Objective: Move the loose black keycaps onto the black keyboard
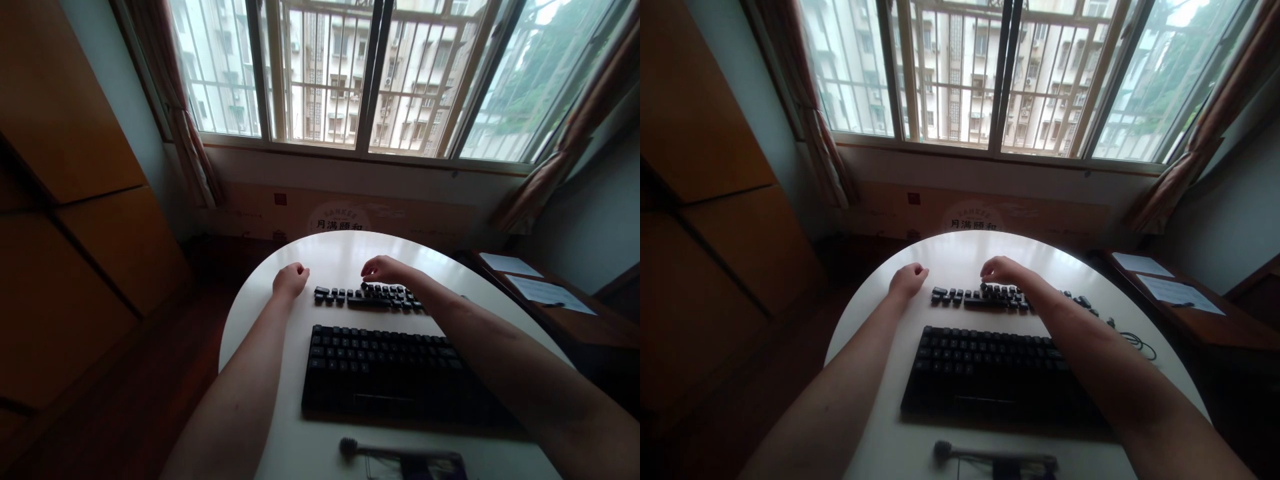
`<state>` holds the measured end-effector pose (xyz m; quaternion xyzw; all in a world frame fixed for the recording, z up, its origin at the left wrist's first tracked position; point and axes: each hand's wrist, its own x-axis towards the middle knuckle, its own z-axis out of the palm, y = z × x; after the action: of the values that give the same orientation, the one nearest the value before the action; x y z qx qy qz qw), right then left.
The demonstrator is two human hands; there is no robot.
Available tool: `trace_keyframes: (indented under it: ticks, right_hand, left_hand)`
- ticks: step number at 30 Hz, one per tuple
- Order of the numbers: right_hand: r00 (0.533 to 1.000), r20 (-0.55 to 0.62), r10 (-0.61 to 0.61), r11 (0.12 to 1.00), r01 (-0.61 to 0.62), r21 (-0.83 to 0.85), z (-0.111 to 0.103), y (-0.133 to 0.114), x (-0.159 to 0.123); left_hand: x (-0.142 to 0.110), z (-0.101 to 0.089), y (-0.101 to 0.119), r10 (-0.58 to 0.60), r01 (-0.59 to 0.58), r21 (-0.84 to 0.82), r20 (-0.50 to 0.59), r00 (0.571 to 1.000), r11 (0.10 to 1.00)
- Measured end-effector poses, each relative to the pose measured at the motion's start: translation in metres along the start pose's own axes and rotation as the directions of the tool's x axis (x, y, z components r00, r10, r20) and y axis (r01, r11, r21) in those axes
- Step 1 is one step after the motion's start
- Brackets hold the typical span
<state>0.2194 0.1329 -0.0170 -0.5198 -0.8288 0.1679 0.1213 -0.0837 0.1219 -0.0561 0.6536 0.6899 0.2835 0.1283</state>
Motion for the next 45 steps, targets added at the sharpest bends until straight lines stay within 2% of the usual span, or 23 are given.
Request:
trace_keyframes:
  ticks: [3, 7, 11, 15, 18, 23, 26, 28, 33, 37, 45]
  right_hand:
    - [0.998, 0.057, 0.034, 0.999, -0.034, 0.002, 0.001, 0.0, -0.001]
    - [0.996, 0.057, 0.067, 0.998, -0.068, 0.007, 0.005, -0.007, 0.0]
    - [0.998, -0.001, 0.064, 0.997, -0.063, 0.043, 0.007, -0.019, 0.004]
    - [0.996, -0.088, 0.014, 0.993, -0.004, 0.117, 0.001, -0.033, -0.003]
    - [0.992, -0.116, -0.045, 0.98, 0.066, 0.186, -0.006, -0.045, -0.029]
    - [0.977, -0.084, -0.195, 0.925, 0.212, 0.315, -0.009, -0.06, -0.111]
    - [0.981, -0.103, -0.165, 0.929, 0.19, 0.317, -0.002, -0.061, -0.154]
    - [0.981, -0.139, -0.133, 0.924, 0.173, 0.341, 0.005, -0.058, -0.172]
    - [0.972, -0.208, -0.109, 0.874, 0.193, 0.445, 0.018, -0.052, -0.186]
    - [0.962, -0.227, -0.154, 0.838, 0.249, 0.485, 0.025, -0.055, -0.187]
    - [0.938, -0.259, -0.229, 0.852, 0.322, 0.413, 0.022, -0.073, -0.197]
  left_hand:
    - [0.0, 0.0, 0.0, -0.004, 0.004, -0.003, -0.002, 1.0, 1.0]
    - [0.0, -0.001, 0.0, 0.003, -0.003, -0.014, -0.006, 1.0, 1.0]
    - [0.001, 0.0, -0.002, 0.007, -0.008, -0.025, -0.018, 1.0, 1.0]
    - [0.001, 0.0, -0.002, 0.009, -0.01, -0.03, -0.026, 1.0, 1.0]
    - [0.001, 0.001, -0.002, 0.007, -0.008, -0.03, -0.026, 1.0, 1.0]
    - [-0.001, 0.0, 0.0, 0.002, -0.002, -0.024, -0.024, 1.0, 1.0]
    - [-0.003, -0.001, 0.003, 0.003, -0.003, -0.009, -0.017, 1.0, 1.0]
    - [-0.005, -0.002, 0.006, 0.006, -0.005, 0.01, -0.014, 1.0, 1.0]
    - [-0.007, -0.003, 0.011, 0.018, -0.017, 0.052, -0.009, 1.0, 0.999]
    - [-0.007, -0.005, 0.012, 0.019, -0.017, 0.061, -0.032, 0.999, 0.998]
    - [-0.006, -0.004, 0.01, 0.025, -0.022, 0.068, -0.044, 0.999, 0.997]
